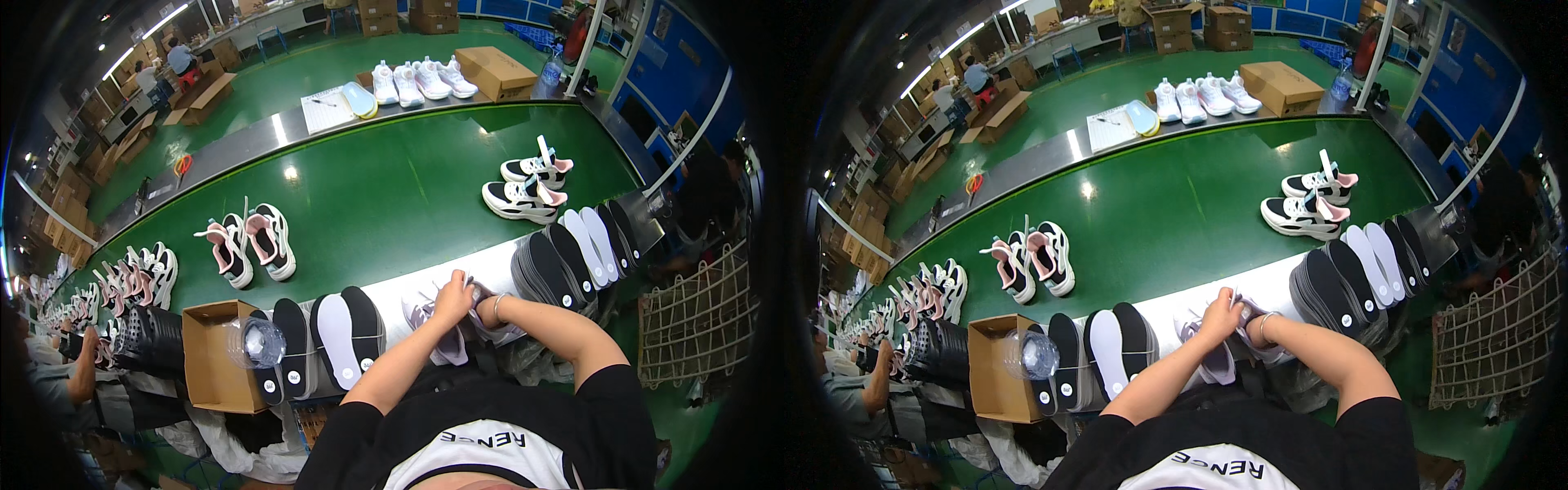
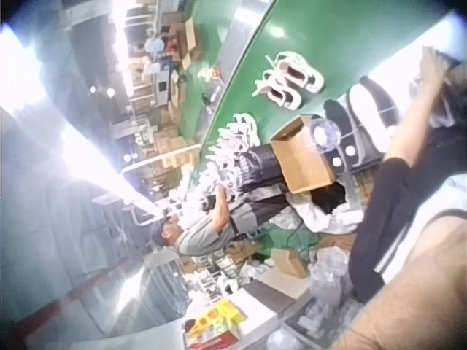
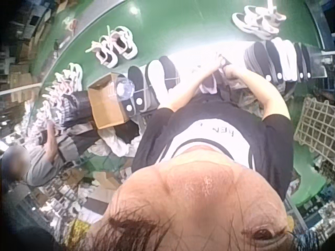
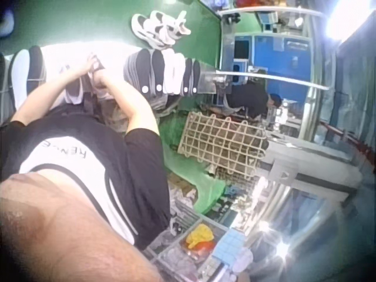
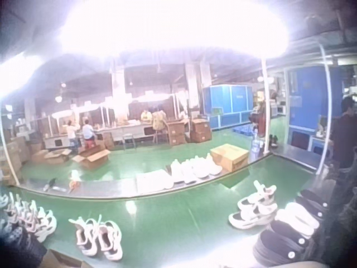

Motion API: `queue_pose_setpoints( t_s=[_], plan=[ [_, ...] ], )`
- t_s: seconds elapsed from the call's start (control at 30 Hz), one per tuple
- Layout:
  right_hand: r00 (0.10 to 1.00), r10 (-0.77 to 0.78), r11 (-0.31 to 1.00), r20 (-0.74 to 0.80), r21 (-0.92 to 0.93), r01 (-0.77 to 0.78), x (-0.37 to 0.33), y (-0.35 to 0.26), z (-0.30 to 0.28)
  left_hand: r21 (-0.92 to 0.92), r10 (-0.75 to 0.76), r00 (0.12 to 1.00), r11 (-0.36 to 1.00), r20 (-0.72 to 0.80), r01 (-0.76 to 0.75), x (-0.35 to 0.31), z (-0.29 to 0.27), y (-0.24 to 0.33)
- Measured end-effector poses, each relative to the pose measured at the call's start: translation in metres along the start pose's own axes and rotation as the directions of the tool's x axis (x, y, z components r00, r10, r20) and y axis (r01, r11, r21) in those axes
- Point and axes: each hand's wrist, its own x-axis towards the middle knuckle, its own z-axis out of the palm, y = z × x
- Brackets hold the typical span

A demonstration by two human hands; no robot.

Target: The person places insoles into various shoes on an assembly line. They pick up insoles from a stack or storage bag and insert them into the interior of the shoes.

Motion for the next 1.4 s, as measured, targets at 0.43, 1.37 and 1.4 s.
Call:
queue_pose_setpoints(
  t_s=[0.43,1.37,1.4],
  plan=[
    [0.991,0.012,0.993,-0.133,-0.112,-0.027,-0.050,-0.011,0.003,0.148,0.068,0.998,0.987,-0.013,-0.066,-0.004,0.001,0.005],
    [0.787,0.413,-0.284,-0.459,0.756,0.590,-0.045,0.013,0.042,0.111,0.120,0.983,0.984,0.139,-0.136,0.006,-0.001,0.015],
    [0.787,0.344,-0.343,-0.512,0.712,0.613,-0.050,0.016,0.041,0.084,0.107,0.988,0.990,0.113,-0.117,0.006,-0.001,0.013]
  ],
)
